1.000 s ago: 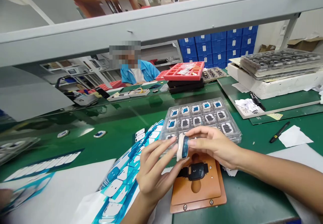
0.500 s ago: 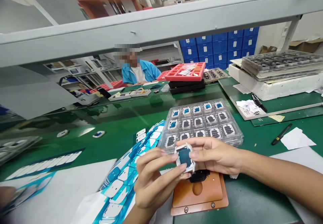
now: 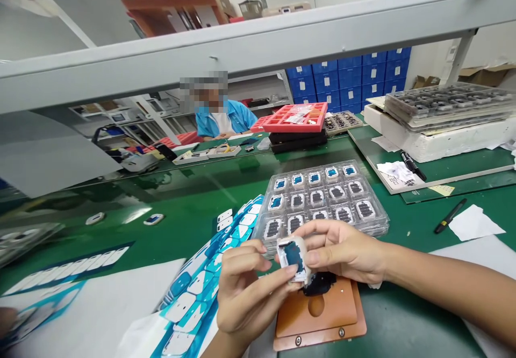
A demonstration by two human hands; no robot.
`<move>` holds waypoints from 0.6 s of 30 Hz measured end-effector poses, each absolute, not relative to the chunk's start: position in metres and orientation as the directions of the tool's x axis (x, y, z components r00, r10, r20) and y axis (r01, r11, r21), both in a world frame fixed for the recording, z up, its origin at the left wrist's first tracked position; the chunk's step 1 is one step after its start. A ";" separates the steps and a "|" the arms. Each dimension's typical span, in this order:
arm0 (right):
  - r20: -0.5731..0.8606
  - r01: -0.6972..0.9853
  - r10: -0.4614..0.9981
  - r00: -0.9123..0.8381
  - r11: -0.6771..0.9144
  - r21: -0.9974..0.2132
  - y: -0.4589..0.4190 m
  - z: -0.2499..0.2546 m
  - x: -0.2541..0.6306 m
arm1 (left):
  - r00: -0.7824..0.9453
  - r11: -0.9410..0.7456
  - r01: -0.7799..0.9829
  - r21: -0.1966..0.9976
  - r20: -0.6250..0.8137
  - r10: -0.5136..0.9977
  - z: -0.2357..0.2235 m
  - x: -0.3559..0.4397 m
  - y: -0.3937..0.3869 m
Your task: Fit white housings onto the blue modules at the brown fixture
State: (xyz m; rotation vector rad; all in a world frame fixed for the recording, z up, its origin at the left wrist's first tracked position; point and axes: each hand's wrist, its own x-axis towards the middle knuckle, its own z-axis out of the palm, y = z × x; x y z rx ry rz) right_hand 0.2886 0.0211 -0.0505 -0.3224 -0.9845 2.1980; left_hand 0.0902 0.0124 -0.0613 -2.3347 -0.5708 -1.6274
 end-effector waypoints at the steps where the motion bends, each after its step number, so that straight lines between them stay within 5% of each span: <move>1: 0.060 -0.502 0.690 -0.721 -0.461 -0.731 0.021 -0.050 0.289 | 0.302 -0.899 0.436 0.036 0.936 0.183 -0.062 0.090 0.013; 10: 0.044 -0.501 0.698 -0.714 -0.466 -0.730 0.019 -0.040 0.294 | 0.143 -0.911 0.339 0.235 0.944 0.297 -0.069 0.082 0.017; 18: 0.067 -0.485 0.634 -0.771 -0.515 -0.707 0.017 -0.040 0.292 | 0.166 -0.886 0.388 0.254 0.926 0.339 -0.066 0.083 0.016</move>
